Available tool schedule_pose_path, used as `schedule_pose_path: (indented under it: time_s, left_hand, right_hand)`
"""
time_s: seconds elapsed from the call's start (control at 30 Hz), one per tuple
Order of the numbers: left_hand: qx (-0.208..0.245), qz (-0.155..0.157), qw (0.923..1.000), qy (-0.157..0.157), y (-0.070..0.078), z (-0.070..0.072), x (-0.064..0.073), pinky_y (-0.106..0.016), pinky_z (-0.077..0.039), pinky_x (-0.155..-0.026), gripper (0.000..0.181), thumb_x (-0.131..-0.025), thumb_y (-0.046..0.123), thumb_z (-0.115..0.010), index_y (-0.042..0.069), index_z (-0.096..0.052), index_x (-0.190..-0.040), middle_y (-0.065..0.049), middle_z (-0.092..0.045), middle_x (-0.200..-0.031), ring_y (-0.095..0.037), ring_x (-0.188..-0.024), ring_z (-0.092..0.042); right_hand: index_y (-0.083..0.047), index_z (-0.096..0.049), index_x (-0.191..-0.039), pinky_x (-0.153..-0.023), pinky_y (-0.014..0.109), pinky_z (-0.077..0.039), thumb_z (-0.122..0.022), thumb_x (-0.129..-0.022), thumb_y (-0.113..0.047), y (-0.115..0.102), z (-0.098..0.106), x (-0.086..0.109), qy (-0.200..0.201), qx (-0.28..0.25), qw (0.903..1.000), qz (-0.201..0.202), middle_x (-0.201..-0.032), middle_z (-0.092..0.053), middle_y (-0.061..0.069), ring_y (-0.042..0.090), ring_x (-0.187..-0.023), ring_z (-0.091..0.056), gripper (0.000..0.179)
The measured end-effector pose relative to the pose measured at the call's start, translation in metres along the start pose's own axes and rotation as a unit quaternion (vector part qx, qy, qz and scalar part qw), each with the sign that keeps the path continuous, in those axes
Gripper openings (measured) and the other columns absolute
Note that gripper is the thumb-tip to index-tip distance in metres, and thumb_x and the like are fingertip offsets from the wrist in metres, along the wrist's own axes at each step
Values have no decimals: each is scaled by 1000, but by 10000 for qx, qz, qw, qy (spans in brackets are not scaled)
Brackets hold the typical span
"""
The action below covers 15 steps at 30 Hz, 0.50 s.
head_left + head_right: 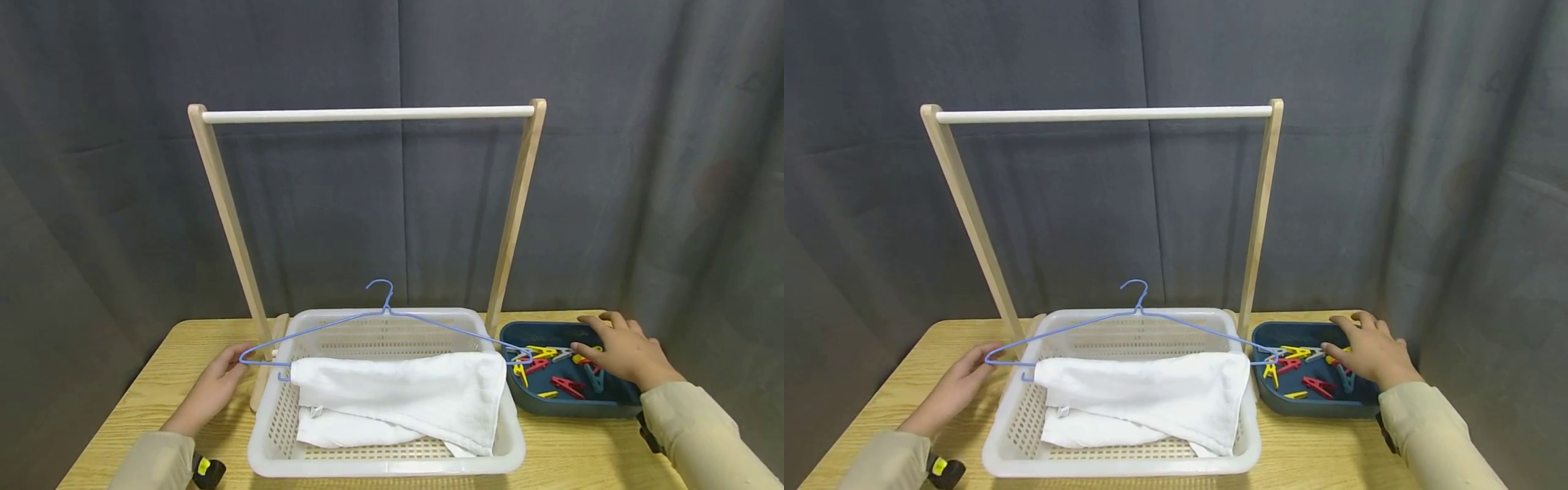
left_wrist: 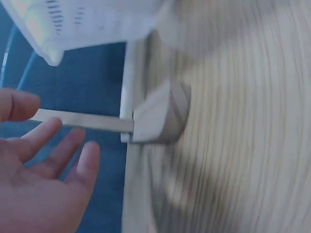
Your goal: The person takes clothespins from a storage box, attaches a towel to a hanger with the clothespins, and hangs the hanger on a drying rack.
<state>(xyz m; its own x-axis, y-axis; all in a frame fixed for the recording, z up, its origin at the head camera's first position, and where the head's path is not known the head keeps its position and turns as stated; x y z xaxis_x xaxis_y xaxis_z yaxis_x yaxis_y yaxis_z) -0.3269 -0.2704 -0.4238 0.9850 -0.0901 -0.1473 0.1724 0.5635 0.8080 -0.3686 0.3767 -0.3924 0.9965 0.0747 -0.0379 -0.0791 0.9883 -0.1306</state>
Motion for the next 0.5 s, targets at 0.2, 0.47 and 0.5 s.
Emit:
schedule_pose_path:
  time_s: [0.2,0.47,0.5]
  left_hand:
    - [1771,354,9822,-507,1,-17,3,-35,-46,-106,45,-108,9,-37,-14,-35,-147,-28,-40,-148,-7,-123,-54]
    - [2849,311,9530,-982,11,-32,6,-21,-47,-101,54,-109,16,-38,-11,-23,-153,-15,-45,-143,-4,-120,-57]
    - [2859,316,9528,-976,12,-33,7,-21,-47,-100,54,-110,19,-38,-10,-23,-153,-16,-45,-143,-5,-120,-57]
  right_hand:
    - [-3,-43,-146,-90,82,-33,-61,-93,-63,2,-1,1,-38,-1,10000,-65,-141,-33,38,62,-123,-32,82]
    - [-3,-45,-144,-90,82,-34,-61,-94,-59,2,-5,2,-70,7,9999,-102,-141,-32,39,64,-121,-34,76]
    - [-3,-46,-143,-90,82,-34,-61,-94,-59,1,-5,2,-68,8,9999,-91,-141,-33,39,64,-121,-35,75]
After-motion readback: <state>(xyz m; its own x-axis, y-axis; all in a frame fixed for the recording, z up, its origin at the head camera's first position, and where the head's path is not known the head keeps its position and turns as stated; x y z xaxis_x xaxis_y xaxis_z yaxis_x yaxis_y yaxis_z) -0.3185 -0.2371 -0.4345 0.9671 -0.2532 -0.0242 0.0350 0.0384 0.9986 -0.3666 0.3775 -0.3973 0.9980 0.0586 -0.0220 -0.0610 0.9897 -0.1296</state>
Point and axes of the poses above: each hand's wrist, its own x-axis away from the middle knuckle, its own z-axis out of the back of the hand, y = z × x, the point moved 10 cm from there along -x, towards the middle knuckle
